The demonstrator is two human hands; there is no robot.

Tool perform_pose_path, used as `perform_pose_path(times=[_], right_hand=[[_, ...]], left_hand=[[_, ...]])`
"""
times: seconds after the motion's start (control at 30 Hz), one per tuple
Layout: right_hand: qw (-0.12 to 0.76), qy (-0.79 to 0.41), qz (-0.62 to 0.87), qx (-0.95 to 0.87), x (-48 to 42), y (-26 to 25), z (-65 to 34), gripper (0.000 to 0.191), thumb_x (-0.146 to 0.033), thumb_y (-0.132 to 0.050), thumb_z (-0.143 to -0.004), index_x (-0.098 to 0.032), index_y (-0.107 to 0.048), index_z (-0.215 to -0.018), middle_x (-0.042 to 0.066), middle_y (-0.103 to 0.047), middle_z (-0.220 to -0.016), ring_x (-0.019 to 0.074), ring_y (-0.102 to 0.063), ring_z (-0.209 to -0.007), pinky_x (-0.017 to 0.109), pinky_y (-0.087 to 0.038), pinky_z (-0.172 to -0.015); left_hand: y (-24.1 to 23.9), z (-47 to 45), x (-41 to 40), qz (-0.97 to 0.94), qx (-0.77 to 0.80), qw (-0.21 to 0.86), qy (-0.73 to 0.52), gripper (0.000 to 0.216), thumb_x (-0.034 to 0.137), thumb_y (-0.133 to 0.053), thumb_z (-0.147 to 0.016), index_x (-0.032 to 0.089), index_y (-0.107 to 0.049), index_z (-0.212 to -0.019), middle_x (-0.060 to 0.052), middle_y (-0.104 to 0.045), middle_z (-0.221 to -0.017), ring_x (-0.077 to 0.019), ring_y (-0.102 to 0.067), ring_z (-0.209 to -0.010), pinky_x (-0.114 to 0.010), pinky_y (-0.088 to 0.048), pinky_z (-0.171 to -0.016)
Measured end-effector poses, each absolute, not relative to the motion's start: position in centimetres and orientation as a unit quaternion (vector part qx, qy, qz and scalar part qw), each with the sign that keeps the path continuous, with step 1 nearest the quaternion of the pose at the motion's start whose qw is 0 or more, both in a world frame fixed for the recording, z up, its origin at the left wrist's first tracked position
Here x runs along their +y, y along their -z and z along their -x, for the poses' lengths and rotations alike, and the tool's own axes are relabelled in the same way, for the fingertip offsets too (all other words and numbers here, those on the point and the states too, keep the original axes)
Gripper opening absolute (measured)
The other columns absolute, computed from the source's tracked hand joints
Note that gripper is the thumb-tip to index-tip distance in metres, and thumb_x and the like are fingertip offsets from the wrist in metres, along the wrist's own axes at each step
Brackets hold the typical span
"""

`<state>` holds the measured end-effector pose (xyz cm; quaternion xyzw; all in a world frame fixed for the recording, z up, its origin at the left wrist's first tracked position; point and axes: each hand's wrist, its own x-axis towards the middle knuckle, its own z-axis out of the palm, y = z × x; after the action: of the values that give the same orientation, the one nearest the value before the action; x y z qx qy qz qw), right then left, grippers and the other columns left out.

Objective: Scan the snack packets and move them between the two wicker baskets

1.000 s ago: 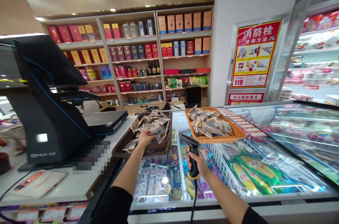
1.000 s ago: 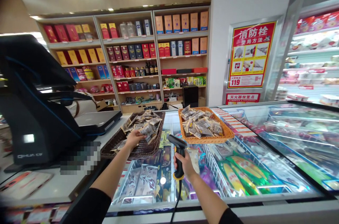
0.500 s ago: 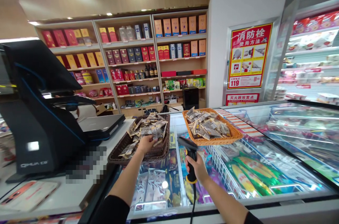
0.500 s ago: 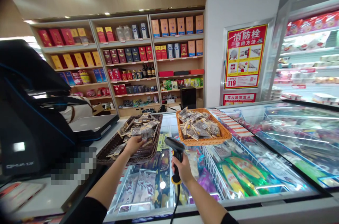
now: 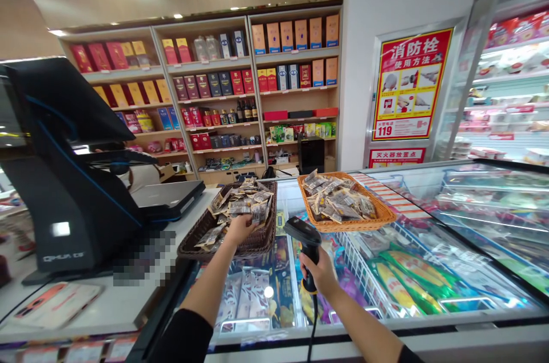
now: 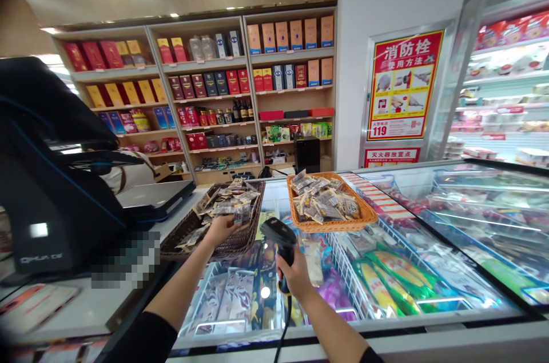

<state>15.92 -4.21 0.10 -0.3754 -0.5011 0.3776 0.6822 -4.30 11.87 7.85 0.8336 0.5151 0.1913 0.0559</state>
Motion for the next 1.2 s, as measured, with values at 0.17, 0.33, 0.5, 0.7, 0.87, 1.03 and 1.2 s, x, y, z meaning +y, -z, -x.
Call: perform_pose_path(times=[0.17, 0.33, 0.5, 0.7, 0.87, 1.03, 1.2], right_hand=[[0.675, -0.371, 0.384, -0.510, -4.24, -0.07, -15.99, 0.022, -0.038, -0.057, -0.081, -0.017, -0.051, -0.085, -0.006, -0.048, -0.049, 0.0071, -0.041, -0.037, 0.020, -0.035, -0.039], [0.672, -0.370, 0.388, -0.511, -4.07, 0.17, -16.07, 0.022, -0.038, -0.057, -0.081, -0.017, -0.051, -0.084, -0.006, -0.048, -0.049, 0.0071, -0.041, -0.037, 0.020, -0.035, -0.039], [0.670, -0.372, 0.392, -0.508, -4.06, 0.16, -16.06, 0.023, -0.039, -0.057, -0.080, -0.017, -0.051, -0.083, -0.006, -0.048, -0.049, 0.0073, -0.041, -0.037, 0.020, -0.036, -0.039], [0.671, -0.372, 0.394, -0.506, -4.20, -0.13, -16.02, 0.025, -0.041, -0.057, -0.079, -0.017, -0.052, -0.082, -0.005, -0.049, -0.048, 0.0075, -0.041, -0.036, 0.021, -0.036, -0.039], [0.674, -0.379, 0.393, -0.498, -4.35, -0.38, -15.92, 0.028, -0.043, -0.058, -0.077, -0.017, -0.053, -0.083, -0.005, -0.049, -0.049, 0.0086, -0.041, -0.036, 0.022, -0.036, -0.038], [0.672, -0.377, 0.392, -0.503, -4.43, -0.48, -15.91, 0.025, -0.040, -0.058, -0.079, -0.016, -0.054, -0.084, -0.005, -0.048, -0.049, 0.0082, -0.041, -0.037, 0.022, -0.036, -0.039], [0.673, -0.372, 0.391, -0.506, -4.20, -0.02, -16.01, 0.025, -0.040, -0.057, -0.079, -0.016, -0.053, -0.086, -0.006, -0.048, -0.048, 0.0079, -0.041, -0.037, 0.021, -0.036, -0.040]], left_hand=[[-7.74, 4.33, 11.98, -0.838, 0.502, 0.077, -0.201, 0.029, 0.038, -0.049, -0.075, 0.017, -0.044, -0.056, 0.002, -0.045, -0.053, -0.0110, -0.041, -0.054, -0.023, -0.022, -0.053], [-7.61, 4.34, 12.08, -0.835, 0.501, 0.084, -0.209, 0.029, 0.037, -0.049, -0.075, 0.018, -0.043, -0.054, 0.002, -0.043, -0.052, -0.0110, -0.041, -0.054, -0.023, -0.023, -0.053], [-7.59, 4.37, 12.06, -0.834, 0.501, 0.091, -0.212, 0.028, 0.037, -0.049, -0.074, 0.018, -0.043, -0.055, 0.002, -0.044, -0.052, -0.0113, -0.042, -0.054, -0.022, -0.023, -0.053], [-7.67, 4.38, 12.13, -0.833, 0.503, 0.097, -0.206, 0.028, 0.038, -0.049, -0.075, 0.018, -0.044, -0.056, 0.002, -0.046, -0.053, -0.0119, -0.043, -0.055, -0.022, -0.024, -0.054], [-7.81, 4.33, 12.08, -0.831, 0.513, 0.093, -0.197, 0.030, 0.040, -0.050, -0.075, 0.018, -0.044, -0.055, 0.002, -0.046, -0.053, -0.0124, -0.044, -0.057, -0.023, -0.025, -0.054], [-7.85, 4.35, 12.02, -0.831, 0.513, 0.097, -0.195, 0.030, 0.040, -0.049, -0.075, 0.018, -0.044, -0.056, 0.002, -0.045, -0.052, -0.0123, -0.043, -0.056, -0.023, -0.024, -0.053], [-7.88, 4.31, 11.91, -0.833, 0.509, 0.089, -0.198, 0.028, 0.038, -0.050, -0.074, 0.018, -0.044, -0.055, 0.003, -0.042, -0.051, -0.0119, -0.042, -0.055, -0.023, -0.023, -0.053]])
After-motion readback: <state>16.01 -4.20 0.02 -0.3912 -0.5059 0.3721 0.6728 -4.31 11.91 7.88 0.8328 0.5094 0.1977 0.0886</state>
